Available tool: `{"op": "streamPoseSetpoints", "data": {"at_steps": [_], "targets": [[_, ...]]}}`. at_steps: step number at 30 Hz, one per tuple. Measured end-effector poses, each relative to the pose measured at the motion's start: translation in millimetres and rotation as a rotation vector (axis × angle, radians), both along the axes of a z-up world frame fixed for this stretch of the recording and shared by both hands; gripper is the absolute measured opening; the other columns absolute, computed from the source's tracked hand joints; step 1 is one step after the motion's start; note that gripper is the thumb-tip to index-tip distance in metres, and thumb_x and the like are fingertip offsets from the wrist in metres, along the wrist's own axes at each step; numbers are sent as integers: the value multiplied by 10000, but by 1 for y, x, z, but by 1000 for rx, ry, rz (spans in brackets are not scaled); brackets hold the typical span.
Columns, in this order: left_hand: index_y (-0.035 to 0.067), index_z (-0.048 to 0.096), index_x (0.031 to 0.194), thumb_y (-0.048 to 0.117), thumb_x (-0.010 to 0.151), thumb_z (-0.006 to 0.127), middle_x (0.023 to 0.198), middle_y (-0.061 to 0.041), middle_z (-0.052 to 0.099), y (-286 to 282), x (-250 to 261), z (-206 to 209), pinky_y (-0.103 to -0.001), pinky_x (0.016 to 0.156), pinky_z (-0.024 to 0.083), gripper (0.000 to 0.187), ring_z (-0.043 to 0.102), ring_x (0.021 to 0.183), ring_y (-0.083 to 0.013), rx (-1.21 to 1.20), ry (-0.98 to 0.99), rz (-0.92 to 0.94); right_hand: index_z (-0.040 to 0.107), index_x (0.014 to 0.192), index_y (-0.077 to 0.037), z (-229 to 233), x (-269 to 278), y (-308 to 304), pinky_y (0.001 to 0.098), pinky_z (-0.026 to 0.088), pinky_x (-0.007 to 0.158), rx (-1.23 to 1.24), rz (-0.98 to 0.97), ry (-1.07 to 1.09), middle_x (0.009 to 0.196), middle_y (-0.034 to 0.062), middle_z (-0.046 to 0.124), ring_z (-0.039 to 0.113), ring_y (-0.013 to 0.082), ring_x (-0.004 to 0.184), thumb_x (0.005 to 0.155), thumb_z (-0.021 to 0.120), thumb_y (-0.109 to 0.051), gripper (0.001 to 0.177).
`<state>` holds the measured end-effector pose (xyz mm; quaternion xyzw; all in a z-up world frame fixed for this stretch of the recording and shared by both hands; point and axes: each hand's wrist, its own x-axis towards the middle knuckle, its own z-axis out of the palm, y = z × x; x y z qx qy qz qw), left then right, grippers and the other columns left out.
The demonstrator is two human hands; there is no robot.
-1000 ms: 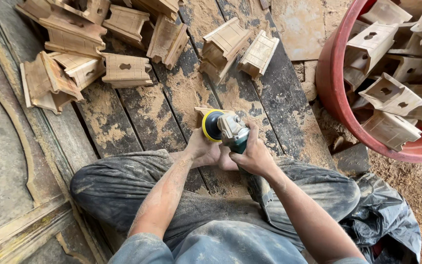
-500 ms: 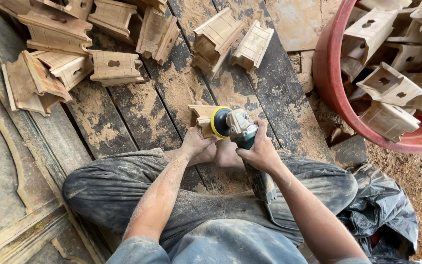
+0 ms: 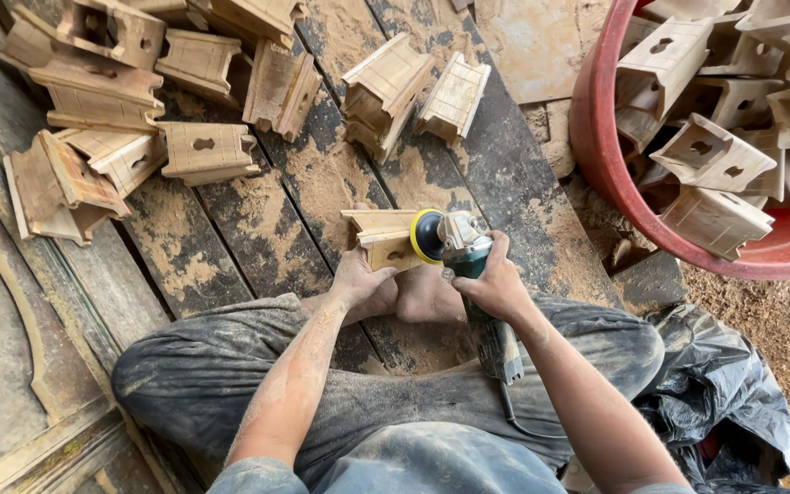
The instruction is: The person sits cross-legged on a wooden floor and uses a handheld electric sander to smooth small carved wooden pieces. They pick up each piece from a pile, sand its surfaces, and place it into a red basin. The process is repeated continuously throughout the clip.
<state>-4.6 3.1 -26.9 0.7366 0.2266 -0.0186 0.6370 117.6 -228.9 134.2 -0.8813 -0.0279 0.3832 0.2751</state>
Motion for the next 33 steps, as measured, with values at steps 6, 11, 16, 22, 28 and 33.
{"op": "streamPoseSetpoints", "data": {"at_steps": [6, 11, 16, 22, 28, 33], "targets": [[10, 682, 1152, 194, 721, 890, 1010, -204, 774, -2, -1, -4, -483, 834, 569, 512, 737, 992, -355, 33, -12, 20, 229, 1438, -108, -13, 15, -16, 579, 512, 955, 27, -23, -22, 1122, 360, 643, 662, 515, 1109, 738, 782, -223, 900], [1, 713, 1153, 169, 704, 938, 1087, -213, 763, -11, -11, 0, -463, 866, 576, 531, 720, 1045, -329, -23, -44, 33, 271, 1401, -70, 8, 24, -33, 583, 461, 1046, -42, -207, -19, 1239, 373, 617, 601, 496, 1219, 728, 818, -325, 904], [18, 634, 1074, 362, 906, 593, 927, -137, 698, -4, 20, 173, -396, 579, 517, 385, 682, 780, -246, -654, 162, 149, 230, 1488, -122, 46, 2, -47, 578, 451, 1076, -2, -280, -39, 1287, 365, 585, 569, 494, 1257, 706, 834, -344, 1013], [28, 686, 1148, 106, 733, 785, 996, -160, 738, -5, 2, 99, -416, 726, 590, 433, 712, 897, -216, -256, 24, 99, 219, 1488, -76, 74, -19, -41, 623, 477, 1007, 161, -251, -63, 1200, 405, 595, 613, 535, 1161, 757, 816, -222, 955], [-12, 606, 1278, 224, 649, 812, 1108, -291, 704, -10, 5, 3, -568, 857, 552, 703, 694, 1042, -448, 159, -55, 24, 211, 1474, -71, 69, -23, -13, 655, 471, 1003, 203, -77, -85, 1207, 423, 597, 593, 571, 1181, 757, 803, -222, 941], [-64, 695, 1148, 200, 651, 883, 1022, -249, 747, -37, 6, 77, -504, 869, 551, 594, 719, 1046, -396, 30, 130, 142, 198, 1472, -156, 60, -31, 20, 609, 481, 1020, 129, 78, -82, 1197, 376, 628, 623, 527, 1161, 752, 769, -306, 931]]}}
